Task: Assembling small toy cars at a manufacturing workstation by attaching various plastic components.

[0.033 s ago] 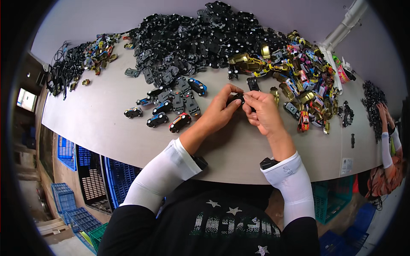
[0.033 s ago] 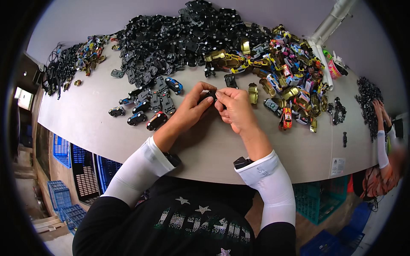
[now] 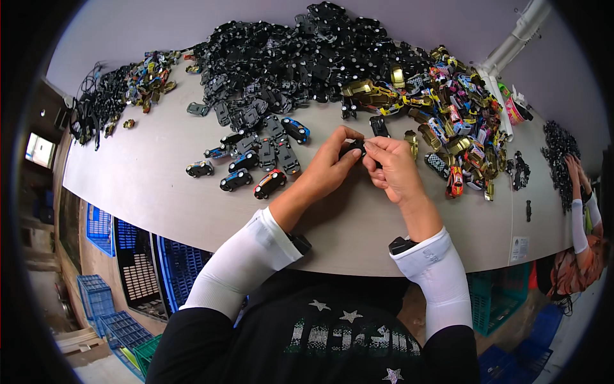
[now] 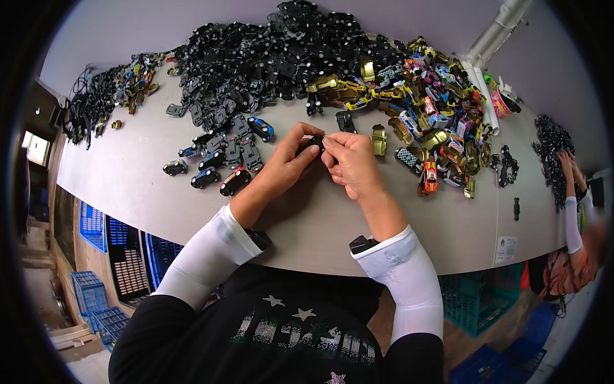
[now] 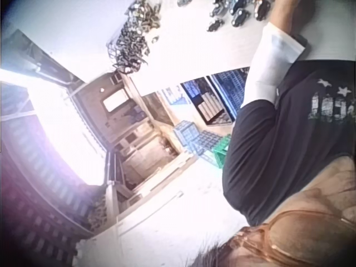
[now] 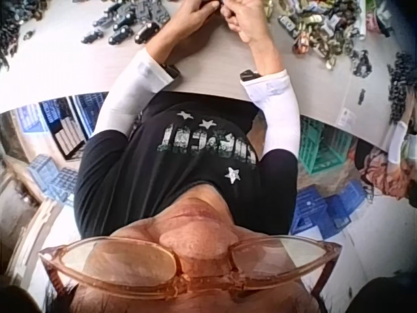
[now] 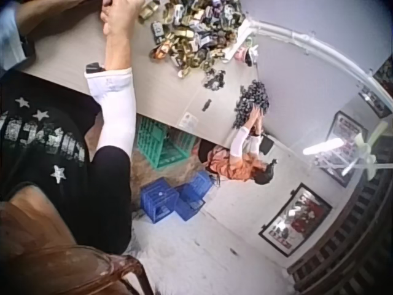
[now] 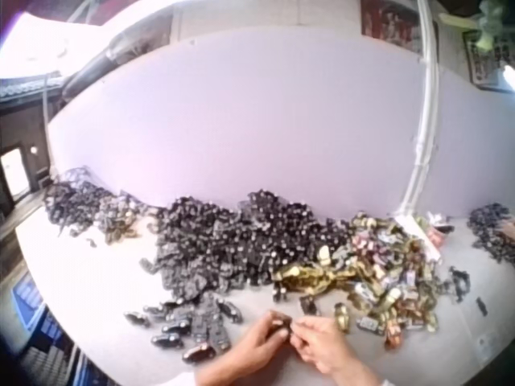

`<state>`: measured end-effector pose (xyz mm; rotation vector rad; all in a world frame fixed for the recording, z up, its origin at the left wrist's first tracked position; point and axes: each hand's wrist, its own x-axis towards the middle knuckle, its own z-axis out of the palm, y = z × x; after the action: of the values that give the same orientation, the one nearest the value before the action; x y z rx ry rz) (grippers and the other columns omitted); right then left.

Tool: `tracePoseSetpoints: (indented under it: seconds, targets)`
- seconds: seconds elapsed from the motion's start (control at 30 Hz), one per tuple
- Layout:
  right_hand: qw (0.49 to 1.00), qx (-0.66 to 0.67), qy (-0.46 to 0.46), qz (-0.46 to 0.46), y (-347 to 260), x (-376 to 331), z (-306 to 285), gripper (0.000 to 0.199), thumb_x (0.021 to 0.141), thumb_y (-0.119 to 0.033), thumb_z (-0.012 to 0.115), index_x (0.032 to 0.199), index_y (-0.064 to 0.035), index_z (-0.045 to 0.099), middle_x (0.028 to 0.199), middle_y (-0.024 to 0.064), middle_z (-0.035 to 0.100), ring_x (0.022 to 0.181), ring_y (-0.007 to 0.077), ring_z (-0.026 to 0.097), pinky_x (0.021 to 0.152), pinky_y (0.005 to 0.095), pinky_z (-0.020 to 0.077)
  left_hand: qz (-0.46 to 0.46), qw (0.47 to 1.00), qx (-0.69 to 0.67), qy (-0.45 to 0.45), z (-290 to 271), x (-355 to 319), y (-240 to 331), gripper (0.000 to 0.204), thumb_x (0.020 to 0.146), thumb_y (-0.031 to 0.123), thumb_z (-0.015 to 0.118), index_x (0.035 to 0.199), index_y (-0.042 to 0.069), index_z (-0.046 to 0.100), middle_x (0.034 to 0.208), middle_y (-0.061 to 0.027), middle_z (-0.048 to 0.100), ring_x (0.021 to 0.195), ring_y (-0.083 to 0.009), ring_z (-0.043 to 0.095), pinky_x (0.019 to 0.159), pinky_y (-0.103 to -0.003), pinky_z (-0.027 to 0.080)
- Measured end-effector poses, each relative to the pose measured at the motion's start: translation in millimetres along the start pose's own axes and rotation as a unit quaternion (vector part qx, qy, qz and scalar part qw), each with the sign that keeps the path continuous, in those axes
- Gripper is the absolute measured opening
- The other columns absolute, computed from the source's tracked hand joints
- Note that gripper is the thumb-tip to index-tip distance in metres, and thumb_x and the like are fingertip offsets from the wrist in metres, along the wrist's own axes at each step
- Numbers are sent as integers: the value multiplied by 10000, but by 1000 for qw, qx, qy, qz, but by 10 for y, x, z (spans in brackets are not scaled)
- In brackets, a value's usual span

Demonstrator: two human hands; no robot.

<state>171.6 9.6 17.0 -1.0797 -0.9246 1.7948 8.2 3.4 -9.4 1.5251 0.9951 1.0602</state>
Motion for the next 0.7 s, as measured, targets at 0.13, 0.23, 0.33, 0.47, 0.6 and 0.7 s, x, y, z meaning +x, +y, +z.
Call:
tracePoseSetpoints:
  seconds: [0.13, 0.23, 0.33, 0.47, 0.6, 0.7]
  targets:
    - [996, -75, 45, -21, 45, -10, 64, 157, 937, -111, 572, 968, 28, 639, 595, 19, 521, 385, 35, 334, 326, 193, 224, 10, 1000, 15, 5, 1, 11, -72, 234, 968, 100, 526, 1195, 54, 487, 862, -17, 580, 671, -32, 459, 552, -197, 372]
    - [998, -55, 26, -16, 8, -8, 30, 179, 941, -111, 563, 1012, 38, 631, 601, 16, 517, 390, 32, 334, 327, 190, 223, -32, 999, -13, 5, -7, -6, -23, 235, 970, 101, 526, 1196, 53, 486, 881, -27, 584, 674, -34, 461, 555, -201, 382]
    - [1000, 3, -2, 19, -69, -17, -12, 202, 943, -113, 554, 1053, 47, 610, 615, 16, 525, 402, 23, 343, 328, 184, 229, 1, 1000, 2, 15, 8, 7, -47, 237, 971, 108, 527, 1198, 55, 483, 898, -32, 580, 672, -33, 456, 548, -200, 377]
    - [1000, 11, -17, 20, -65, -1, -37, 200, 941, -116, 561, 1050, 44, 613, 616, 17, 527, 407, 20, 348, 330, 181, 233, 13, 1000, -2, 10, -6, 14, -59, 241, 975, 118, 526, 1203, 61, 477, 906, -31, 572, 667, -28, 447, 540, -195, 367]
    - [999, 4, -33, 18, -112, -13, -56, 204, 941, -125, 571, 1045, 43, 618, 613, 14, 524, 408, 19, 350, 335, 176, 234, -49, 996, -69, -4, -12, 5, -3, 239, 980, 131, 522, 1207, 72, 476, 888, -17, 565, 644, -23, 434, 525, -188, 359]
    - [999, -15, -36, 7, -119, -31, -33, 198, 943, -129, 571, 1027, 43, 622, 610, 13, 524, 407, 18, 349, 337, 176, 233, -58, 994, -87, -8, -20, 2, 11, 232, 981, 131, 519, 1202, 74, 477, 883, -13, 565, 633, -23, 432, 518, -186, 357]
